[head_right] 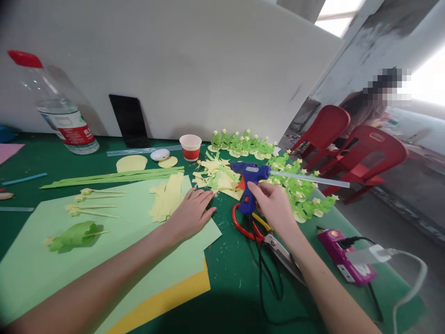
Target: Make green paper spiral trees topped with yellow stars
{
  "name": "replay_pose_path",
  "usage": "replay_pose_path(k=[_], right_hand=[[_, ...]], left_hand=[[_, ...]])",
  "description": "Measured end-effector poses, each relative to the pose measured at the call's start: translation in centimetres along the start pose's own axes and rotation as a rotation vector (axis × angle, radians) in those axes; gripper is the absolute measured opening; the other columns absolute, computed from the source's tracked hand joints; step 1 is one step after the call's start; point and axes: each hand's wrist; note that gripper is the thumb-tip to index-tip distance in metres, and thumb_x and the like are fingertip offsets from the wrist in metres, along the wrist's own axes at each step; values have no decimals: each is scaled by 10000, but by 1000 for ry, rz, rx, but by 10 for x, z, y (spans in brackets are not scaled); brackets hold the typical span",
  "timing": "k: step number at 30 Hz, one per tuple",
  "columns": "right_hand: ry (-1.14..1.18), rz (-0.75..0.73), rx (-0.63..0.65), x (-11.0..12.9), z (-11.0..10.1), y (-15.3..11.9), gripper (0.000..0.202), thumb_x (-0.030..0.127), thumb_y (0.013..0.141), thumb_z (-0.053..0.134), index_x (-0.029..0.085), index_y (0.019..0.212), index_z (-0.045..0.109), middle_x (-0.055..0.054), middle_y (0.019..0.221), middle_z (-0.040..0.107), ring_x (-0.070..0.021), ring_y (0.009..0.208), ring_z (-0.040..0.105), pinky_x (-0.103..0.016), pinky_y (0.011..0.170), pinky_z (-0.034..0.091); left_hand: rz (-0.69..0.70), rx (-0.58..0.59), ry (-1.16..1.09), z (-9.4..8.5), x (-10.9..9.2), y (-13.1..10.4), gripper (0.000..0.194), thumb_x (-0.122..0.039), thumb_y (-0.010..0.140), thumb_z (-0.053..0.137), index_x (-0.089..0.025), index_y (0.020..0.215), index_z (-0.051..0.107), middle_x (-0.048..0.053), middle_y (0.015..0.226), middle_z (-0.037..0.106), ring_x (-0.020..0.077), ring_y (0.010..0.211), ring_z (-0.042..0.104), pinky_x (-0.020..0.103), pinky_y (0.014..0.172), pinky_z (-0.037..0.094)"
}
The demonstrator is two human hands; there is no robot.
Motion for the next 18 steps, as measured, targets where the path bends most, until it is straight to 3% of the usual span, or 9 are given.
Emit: replay_pose_path(k=[4,10,13,18], right_hand=[[177,116,87,-7,3,-8,478,544,553,609,209,487,273,101,377,235,-20,316,203,-181,331,136],[344,257,184,-16,9,-19,509,579,560,619,203,520,278,117,382,231,-8,317,192,-151,321,110],[370,323,211,-26,13,-24,474,580,671,549,192,550,306,115,400,245,-9,323,201,-143,315,101],[269,453,279,-41,18,-24,387,440,892,371,147,645,428,106,453,267,-9,327,198,-149,307,146]], left_hand=[[-1,0,6,0,0,0,457,-337,924,240,-74,1202,490,120,1240,549,246,1130,463,432,1018,263],[0,0,11,-5,-2,0,446,-316,926,240,-76,1208,488,120,1268,526,246,1145,452,410,984,319],[11,-8,7,-8,-3,-1,438,-308,926,250,-70,1208,486,126,1276,516,244,1150,444,397,976,334],[28,-10,-8,-6,-2,1,421,-294,924,276,-53,1186,500,140,1213,557,249,1119,459,407,960,356]])
Point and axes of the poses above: each hand's wrist, its own y-axis towards the middle knuckle, its own z-axis out of the palm, x = y × z
